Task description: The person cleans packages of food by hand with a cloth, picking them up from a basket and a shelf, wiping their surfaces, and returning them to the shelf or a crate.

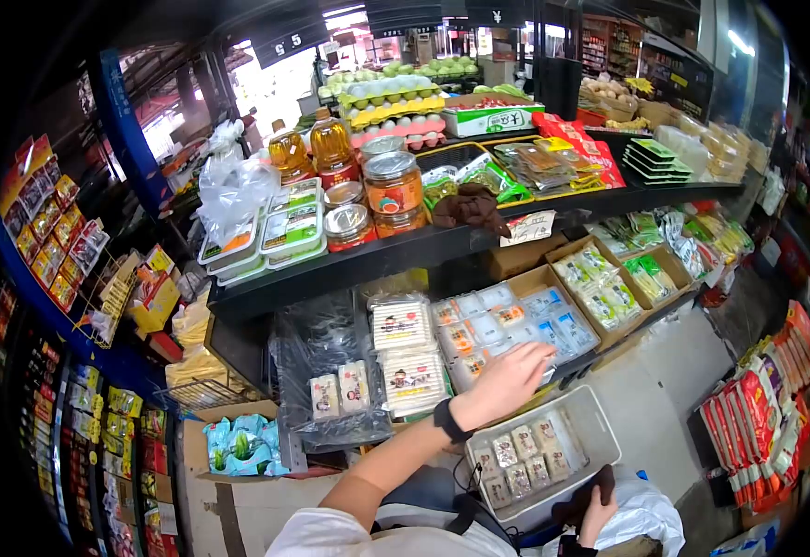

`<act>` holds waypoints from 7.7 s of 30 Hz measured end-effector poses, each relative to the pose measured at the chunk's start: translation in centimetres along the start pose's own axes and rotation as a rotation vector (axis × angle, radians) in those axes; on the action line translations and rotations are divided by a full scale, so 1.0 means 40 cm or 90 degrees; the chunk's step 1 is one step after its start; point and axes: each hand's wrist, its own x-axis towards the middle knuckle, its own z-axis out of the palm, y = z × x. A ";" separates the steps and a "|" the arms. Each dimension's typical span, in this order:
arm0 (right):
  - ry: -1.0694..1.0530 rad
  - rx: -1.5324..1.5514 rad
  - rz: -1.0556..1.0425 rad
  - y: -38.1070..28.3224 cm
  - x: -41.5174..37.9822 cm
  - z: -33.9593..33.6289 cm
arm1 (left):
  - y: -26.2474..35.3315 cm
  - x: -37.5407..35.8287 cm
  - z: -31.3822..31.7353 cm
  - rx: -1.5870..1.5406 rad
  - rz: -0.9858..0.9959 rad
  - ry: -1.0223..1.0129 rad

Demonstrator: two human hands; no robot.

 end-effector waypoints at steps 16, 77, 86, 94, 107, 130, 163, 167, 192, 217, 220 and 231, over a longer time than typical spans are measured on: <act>0.373 -0.257 0.182 0.049 -0.158 -0.158 | 0.285 0.206 -0.033 0.006 0.453 -0.115; 0.397 0.054 0.559 1.127 -0.089 0.253 | -0.999 -0.875 1.935 -0.512 -1.332 -0.266; 0.405 0.054 0.546 1.121 -0.057 0.229 | -1.029 -0.853 1.932 -0.559 -1.349 -0.150; 0.388 0.041 0.526 1.125 -0.048 0.235 | -1.012 -0.828 1.890 -0.586 -1.274 -0.299; 0.345 0.018 0.475 1.008 -0.014 0.200 | -0.814 -0.790 1.469 -0.652 -1.056 -0.651; 0.298 0.052 0.226 0.178 -0.011 0.038 | -0.177 -0.493 0.668 -0.821 -0.787 -0.618; -0.065 -0.168 -0.305 -0.326 0.090 0.160 | -0.032 -0.289 0.232 -0.973 -0.769 -0.254; -0.105 0.113 -0.055 -0.316 0.056 0.249 | -0.060 -0.268 0.178 -1.056 -0.843 -0.251; -0.803 -0.019 0.006 -0.350 -0.306 1.043 | -0.444 -0.584 -0.528 -0.760 -0.609 0.757; -1.017 0.100 0.065 -0.507 -0.158 1.156 | -0.403 -0.515 -0.700 0.233 -0.434 0.036; -1.056 0.033 -0.064 -0.523 -0.172 1.164 | -0.443 -0.519 -0.634 0.093 -0.464 -0.083; -0.753 0.135 0.288 -0.401 -0.139 1.177 | -0.474 -0.652 -0.441 -0.448 -0.784 0.220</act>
